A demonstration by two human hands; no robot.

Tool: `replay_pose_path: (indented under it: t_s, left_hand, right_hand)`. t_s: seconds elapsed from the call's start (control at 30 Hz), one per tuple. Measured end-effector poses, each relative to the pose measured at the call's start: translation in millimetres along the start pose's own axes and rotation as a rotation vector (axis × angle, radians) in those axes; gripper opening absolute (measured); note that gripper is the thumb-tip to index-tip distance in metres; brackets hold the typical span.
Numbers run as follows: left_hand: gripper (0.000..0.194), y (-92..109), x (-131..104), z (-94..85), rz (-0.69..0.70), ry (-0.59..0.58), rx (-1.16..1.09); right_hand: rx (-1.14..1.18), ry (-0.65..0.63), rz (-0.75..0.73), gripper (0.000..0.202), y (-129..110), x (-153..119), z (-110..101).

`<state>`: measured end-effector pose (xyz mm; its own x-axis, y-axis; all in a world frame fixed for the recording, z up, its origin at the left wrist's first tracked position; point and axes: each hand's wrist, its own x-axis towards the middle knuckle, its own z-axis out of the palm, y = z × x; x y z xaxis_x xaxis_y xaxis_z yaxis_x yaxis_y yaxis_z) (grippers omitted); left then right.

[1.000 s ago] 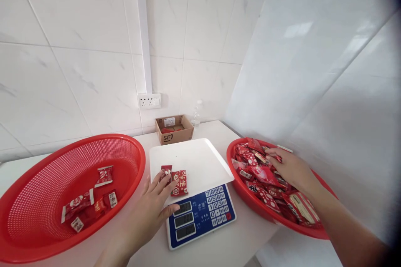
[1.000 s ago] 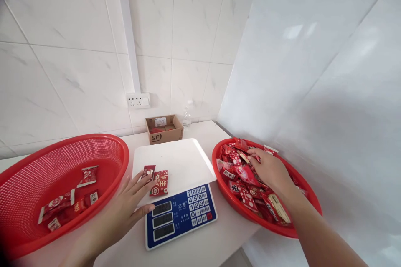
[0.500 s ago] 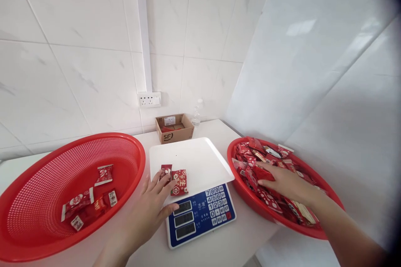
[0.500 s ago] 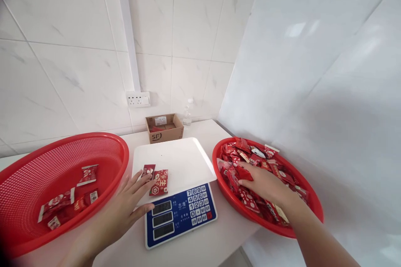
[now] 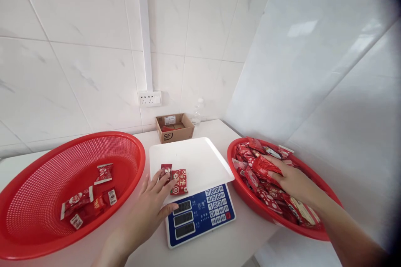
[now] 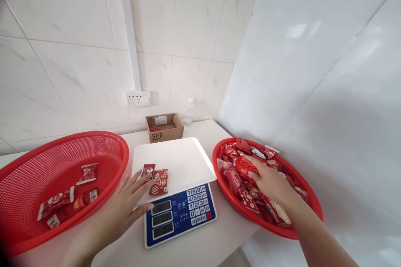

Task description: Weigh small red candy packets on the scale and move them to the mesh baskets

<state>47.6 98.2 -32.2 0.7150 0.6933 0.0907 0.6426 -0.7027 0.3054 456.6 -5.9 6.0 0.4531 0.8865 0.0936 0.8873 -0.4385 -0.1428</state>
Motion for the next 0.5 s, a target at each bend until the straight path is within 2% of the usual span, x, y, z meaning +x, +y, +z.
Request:
replay_pose_path:
  t_s: [0.17,0.33,0.4,0.5]
  left_hand:
    - [0.053,0,-1,-1.5,0.008,-0.005,-0.007]
    - [0.053,0,0,-2.3,0.002,-0.006,0.013]
    - [0.053,0,0,-2.4,0.002,-0.015,0.011]
    - [0.053,1,0,-2.7,0.006,-0.005,0.003]
  right_hand:
    - [-0.063,0.011,0.107,0.055,-17,-1,-8]
    - [-0.111,0.000,0.107,0.059,-25,-6,-14]
    - [-0.061,-0.047,0.044,0.056,-24,-9,-13]
    - [0.089,-0.144,-0.131,0.055,-19,-10,-8]
